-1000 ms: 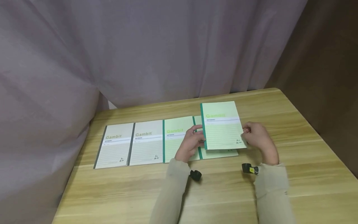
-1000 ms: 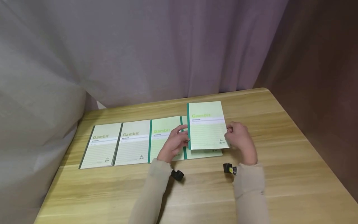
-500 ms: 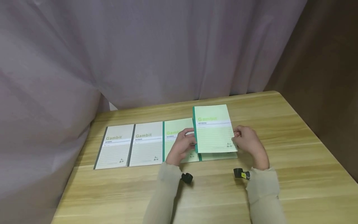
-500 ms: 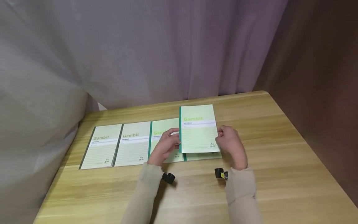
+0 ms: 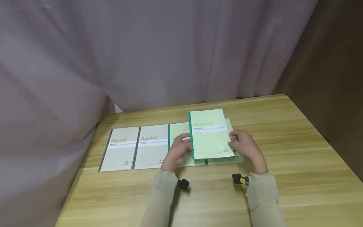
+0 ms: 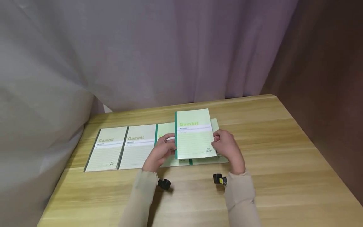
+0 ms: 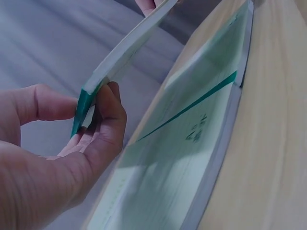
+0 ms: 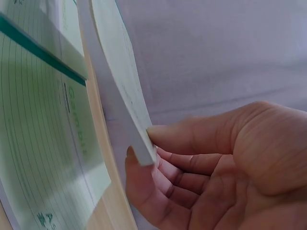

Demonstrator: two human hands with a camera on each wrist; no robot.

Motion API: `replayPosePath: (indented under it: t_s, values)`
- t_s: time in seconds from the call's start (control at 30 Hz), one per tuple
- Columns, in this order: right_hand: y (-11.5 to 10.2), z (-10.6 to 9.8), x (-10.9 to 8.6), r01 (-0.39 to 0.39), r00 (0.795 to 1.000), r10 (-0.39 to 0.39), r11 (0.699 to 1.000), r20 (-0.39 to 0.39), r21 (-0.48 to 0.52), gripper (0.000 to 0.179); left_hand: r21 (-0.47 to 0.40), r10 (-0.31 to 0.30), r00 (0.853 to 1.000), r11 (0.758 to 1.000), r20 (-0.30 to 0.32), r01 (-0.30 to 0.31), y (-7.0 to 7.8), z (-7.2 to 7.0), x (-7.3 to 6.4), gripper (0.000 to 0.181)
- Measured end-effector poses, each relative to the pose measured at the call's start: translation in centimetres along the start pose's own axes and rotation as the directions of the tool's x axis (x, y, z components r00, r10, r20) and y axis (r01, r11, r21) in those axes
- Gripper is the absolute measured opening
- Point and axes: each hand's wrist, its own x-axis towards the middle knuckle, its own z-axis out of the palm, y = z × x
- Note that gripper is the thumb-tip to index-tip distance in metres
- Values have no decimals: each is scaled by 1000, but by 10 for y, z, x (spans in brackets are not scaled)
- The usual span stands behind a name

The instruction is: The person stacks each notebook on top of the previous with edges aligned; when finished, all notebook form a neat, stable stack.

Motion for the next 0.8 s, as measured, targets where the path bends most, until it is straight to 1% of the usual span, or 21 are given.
replayPosePath:
  t_s: [0.2, 0.37, 0.6, 0.8]
  values:
    - [-3, 9, 3, -5, 1000, 3, 999, 31, 52, 39, 10, 13, 1000, 1000, 19, -13, 5, -10, -5, 61]
    - [-6, 16, 4, 3, 999, -5, 998, 34, 63, 39, 27, 17, 1000, 999, 22, -18, 11, -18, -11, 62]
    - [-12, 30, 7, 24, 999, -26, 997, 33, 70, 39, 46, 8, 1000, 999, -1, -8, 16, -31, -20, 62]
    - [-14, 38, 11, 37, 998, -40, 997, 48, 65, 39, 87, 3, 1000, 996, -8, -3, 15, -43, -20, 62]
